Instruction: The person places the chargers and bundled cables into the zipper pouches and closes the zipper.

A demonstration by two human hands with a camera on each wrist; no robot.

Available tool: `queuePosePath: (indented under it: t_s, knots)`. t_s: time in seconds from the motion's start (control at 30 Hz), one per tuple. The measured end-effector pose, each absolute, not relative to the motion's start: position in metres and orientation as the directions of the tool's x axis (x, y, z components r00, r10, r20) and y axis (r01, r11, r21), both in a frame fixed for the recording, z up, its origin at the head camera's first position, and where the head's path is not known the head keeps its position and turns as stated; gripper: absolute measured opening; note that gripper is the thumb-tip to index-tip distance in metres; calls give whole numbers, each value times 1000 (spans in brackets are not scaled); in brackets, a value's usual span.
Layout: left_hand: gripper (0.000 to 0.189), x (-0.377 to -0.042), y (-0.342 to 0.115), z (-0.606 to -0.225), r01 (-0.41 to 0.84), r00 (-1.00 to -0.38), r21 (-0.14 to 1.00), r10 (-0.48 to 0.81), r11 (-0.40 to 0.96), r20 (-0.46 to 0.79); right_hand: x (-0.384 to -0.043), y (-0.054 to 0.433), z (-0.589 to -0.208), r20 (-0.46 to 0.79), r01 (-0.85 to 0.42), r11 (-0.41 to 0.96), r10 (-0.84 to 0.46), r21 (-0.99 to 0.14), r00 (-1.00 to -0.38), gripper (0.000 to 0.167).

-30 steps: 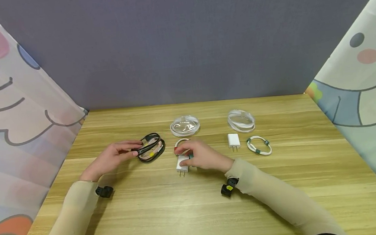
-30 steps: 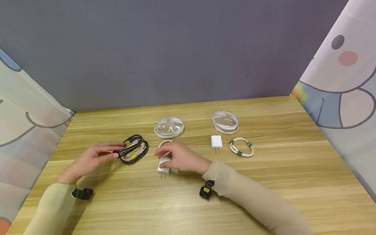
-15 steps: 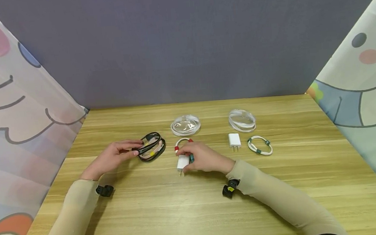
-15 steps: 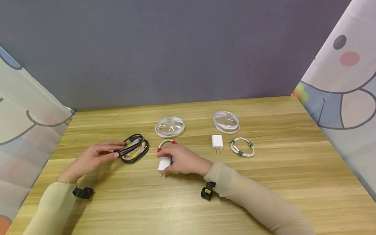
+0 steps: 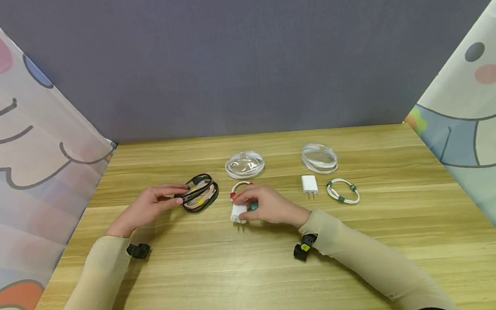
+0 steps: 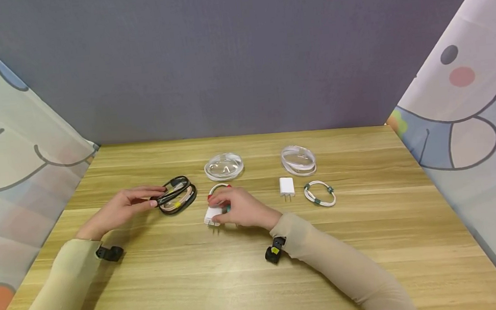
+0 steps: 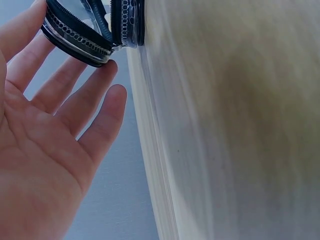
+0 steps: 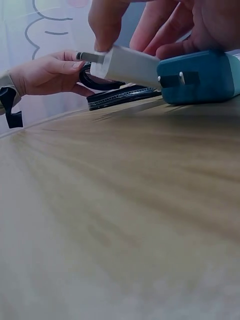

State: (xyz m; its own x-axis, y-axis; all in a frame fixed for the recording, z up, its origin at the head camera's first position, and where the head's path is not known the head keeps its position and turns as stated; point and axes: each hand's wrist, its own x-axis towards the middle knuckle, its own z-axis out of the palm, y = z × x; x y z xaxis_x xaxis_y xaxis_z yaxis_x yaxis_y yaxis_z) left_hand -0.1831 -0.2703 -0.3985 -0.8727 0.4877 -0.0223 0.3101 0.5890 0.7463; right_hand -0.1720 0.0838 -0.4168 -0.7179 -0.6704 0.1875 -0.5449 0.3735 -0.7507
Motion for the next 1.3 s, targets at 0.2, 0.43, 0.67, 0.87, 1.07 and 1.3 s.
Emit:
queuePosePath:
  t_s: [0.2,0.43,0.67,0.87,1.07,1.3]
  knots:
    - [32,-184,-270,-401,334,-871,741,491,582,6,-172,84,-416,225,-537,320,-658,-780,-718,33]
    - [32,-183,-270,-400,325,-876,744,482,584,3,-173,81,-411,211,-456,257,-628,-852,-749,31]
    - [31,-183,-267,-399,321,-881,749,473,580,11,-176,70,-403,225,-422,234,-576,-876,-786,32]
    - [31,-183,-265,-399,320,-880,759,475,566,17,-178,51,-408,234,-437,316,-516,-842,-824,23]
    - [32,-181,-267,-401,322,-884,752,466,575,22,-177,31,-411,251,-456,389,-473,-800,-845,20]
    - [33,-183,-266,-402,325,-887,749,462,578,29,-178,18,-409,240,-424,405,-431,-810,-870,24]
